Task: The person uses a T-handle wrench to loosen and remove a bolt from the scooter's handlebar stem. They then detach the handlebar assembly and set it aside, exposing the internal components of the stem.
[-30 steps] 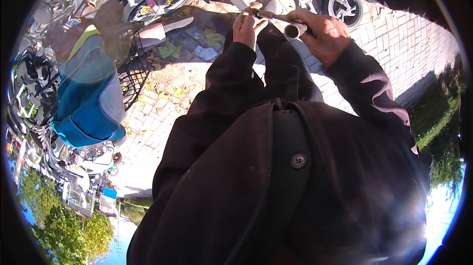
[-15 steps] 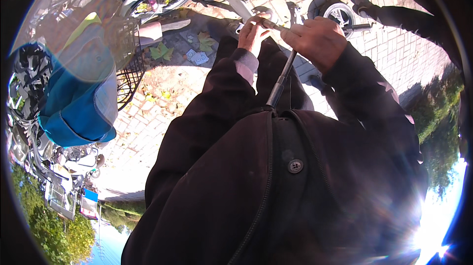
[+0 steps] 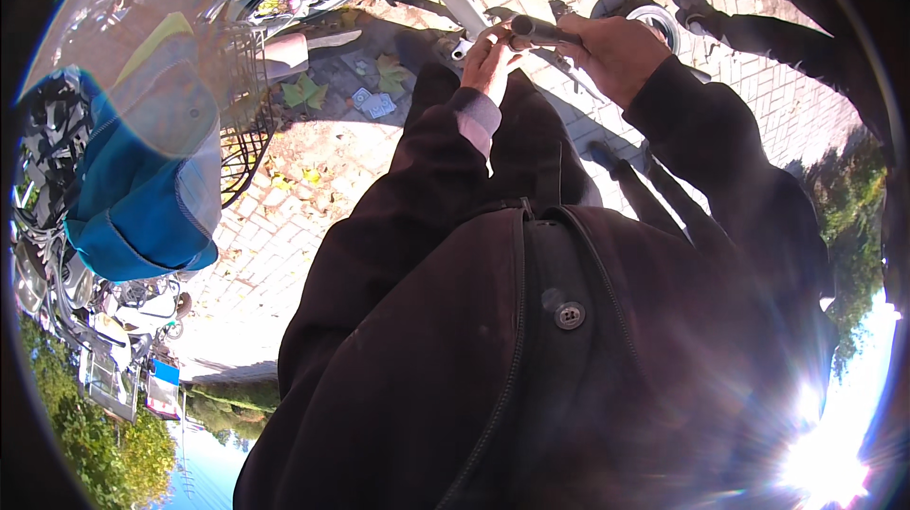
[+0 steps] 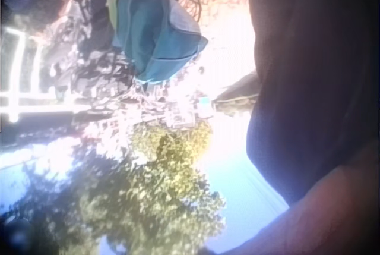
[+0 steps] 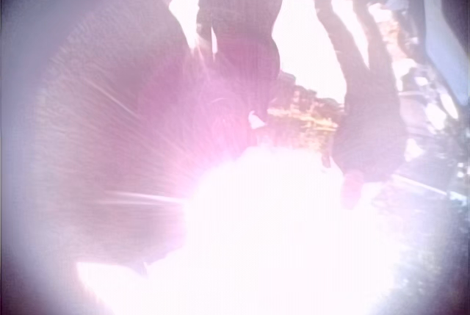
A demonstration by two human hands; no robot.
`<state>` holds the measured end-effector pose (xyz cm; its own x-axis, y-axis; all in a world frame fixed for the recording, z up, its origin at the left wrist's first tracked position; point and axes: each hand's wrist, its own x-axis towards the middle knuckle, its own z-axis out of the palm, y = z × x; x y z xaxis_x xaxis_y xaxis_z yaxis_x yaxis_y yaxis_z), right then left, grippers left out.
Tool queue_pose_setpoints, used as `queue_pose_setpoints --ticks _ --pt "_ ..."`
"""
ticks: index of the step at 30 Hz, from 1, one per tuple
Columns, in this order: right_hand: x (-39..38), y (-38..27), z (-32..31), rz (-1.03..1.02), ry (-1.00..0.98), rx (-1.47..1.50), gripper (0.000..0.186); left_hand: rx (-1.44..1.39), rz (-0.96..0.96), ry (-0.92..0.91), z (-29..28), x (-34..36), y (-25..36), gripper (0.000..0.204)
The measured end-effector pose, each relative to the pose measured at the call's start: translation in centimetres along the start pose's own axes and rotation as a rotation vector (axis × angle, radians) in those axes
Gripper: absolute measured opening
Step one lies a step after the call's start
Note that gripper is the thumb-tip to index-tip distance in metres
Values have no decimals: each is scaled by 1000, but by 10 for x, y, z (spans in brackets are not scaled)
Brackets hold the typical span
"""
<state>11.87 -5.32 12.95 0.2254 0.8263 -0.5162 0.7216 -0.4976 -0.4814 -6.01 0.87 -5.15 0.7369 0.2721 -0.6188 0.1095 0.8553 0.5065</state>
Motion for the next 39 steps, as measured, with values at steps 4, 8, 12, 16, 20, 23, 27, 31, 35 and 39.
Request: queue_pose_setpoints --ticks 4,8,12,16,20,23,27,31,35,39 --pt "-13 -12 13 294 -85 433 25 -27 -5 14 -3 3 -9 27" --pt "-10 -24 16 439 -142 708 33 110 84 22 -7 9 -21 27" --pt "-3 -28 11 627 -182 1092 46 391 274 -31 -5 6 -20 24" --pt "0 -30 9 707 -226 1331 48 1238 394 -86 -10 16 15 31" --pt "1 -40 16 861 -72 1678 50 1411 186 -105 3 24 30 37" --pt "-4 -49 24 889 51 1618 51 1488 147 -69 8 29 32 38" --pt "-6 -44 32 876 -55 1349 53 1490 254 -134 5 26 35 37" --pt "0 -35 43 724 217 752 62 1494 455 -106 10 14 42 38" --pt "4 -37 55 840 313 1039 65 1594 782 -116 25 11 43 34" --pt "-1 -41 52 920 290 1473 52 1302 701 -214 34 16 32 27"
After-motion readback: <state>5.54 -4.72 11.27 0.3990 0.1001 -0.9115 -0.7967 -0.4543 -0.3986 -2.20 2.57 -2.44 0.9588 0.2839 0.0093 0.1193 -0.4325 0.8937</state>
